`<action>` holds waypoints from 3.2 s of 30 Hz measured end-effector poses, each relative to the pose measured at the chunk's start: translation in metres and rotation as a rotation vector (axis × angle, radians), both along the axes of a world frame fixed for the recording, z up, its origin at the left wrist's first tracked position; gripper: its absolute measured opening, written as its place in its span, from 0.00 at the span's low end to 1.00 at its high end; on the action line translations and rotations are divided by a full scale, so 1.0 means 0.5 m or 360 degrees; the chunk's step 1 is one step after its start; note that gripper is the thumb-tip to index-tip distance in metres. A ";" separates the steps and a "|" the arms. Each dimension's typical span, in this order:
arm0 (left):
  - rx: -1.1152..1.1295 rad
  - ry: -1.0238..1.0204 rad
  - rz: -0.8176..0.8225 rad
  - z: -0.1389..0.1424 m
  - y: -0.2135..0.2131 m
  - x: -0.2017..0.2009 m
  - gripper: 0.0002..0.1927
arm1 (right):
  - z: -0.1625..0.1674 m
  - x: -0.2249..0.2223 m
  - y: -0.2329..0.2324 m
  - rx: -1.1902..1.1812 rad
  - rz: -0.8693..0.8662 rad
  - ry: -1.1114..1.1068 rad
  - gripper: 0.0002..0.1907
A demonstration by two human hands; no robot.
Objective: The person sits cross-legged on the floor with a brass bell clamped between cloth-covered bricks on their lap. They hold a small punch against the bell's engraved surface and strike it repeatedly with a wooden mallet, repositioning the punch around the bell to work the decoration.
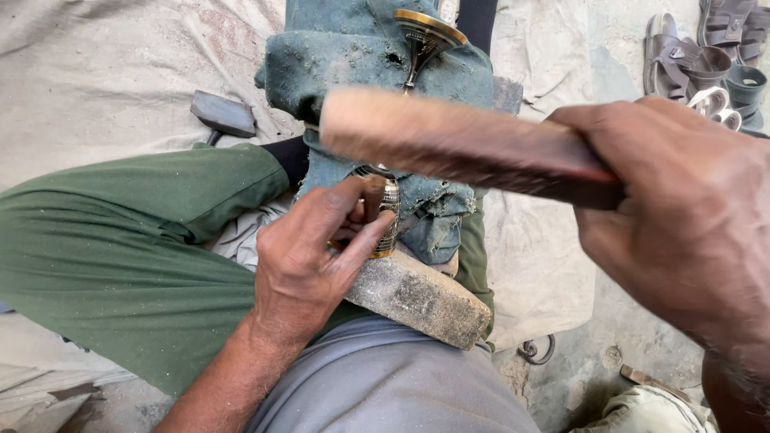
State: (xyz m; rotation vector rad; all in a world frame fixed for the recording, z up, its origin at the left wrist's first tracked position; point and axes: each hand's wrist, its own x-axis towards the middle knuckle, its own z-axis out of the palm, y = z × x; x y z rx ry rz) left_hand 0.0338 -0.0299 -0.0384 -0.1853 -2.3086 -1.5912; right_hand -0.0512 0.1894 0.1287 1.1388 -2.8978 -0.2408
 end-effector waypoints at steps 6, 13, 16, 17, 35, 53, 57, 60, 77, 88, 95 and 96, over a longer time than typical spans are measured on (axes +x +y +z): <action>0.0007 -0.0118 0.0040 0.007 0.004 0.001 0.22 | -0.007 0.006 0.024 -0.0055 -0.0389 -0.0138 0.17; -0.0074 -0.0062 -0.0021 -0.002 -0.001 -0.002 0.21 | -0.019 0.008 0.027 0.0102 -0.0300 -0.0115 0.13; -0.0096 -0.0063 -0.0053 -0.003 -0.003 -0.005 0.20 | -0.034 0.006 0.033 -0.0018 -0.0267 -0.0151 0.16; -0.0076 -0.0053 -0.0063 -0.003 -0.004 -0.007 0.21 | -0.039 0.005 0.036 -0.0166 -0.0198 -0.0140 0.18; -0.0093 -0.0049 -0.0177 -0.002 -0.024 -0.017 0.22 | -0.084 0.016 0.063 0.0012 -0.0258 -0.0095 0.17; -0.0159 -0.0039 -0.0246 0.003 -0.033 -0.028 0.22 | -0.099 0.017 0.055 -0.0036 -0.0343 -0.0083 0.14; -0.0036 -0.0043 -0.0299 0.000 -0.034 -0.030 0.21 | -0.103 0.014 0.056 -0.0418 -0.0526 -0.0339 0.14; -0.0152 0.0046 -0.0251 -0.002 -0.034 -0.031 0.21 | -0.101 0.012 0.052 -0.0241 -0.0405 -0.0232 0.13; 0.0224 -0.0073 -0.0092 0.002 -0.030 -0.016 0.19 | -0.090 0.005 0.059 -0.0869 -0.0278 -0.0227 0.08; 0.0282 -0.0162 0.0069 -0.023 -0.009 -0.009 0.18 | -0.046 -0.022 0.000 -0.0483 -0.0301 -0.0117 0.11; 0.0134 -0.0160 -0.0006 0.004 -0.011 -0.013 0.17 | -0.018 -0.049 -0.025 -0.2138 -0.1528 -0.1302 0.09; 0.0129 -0.0176 -0.0016 0.007 -0.013 -0.014 0.18 | -0.020 -0.052 -0.011 -0.1460 -0.1109 -0.0907 0.11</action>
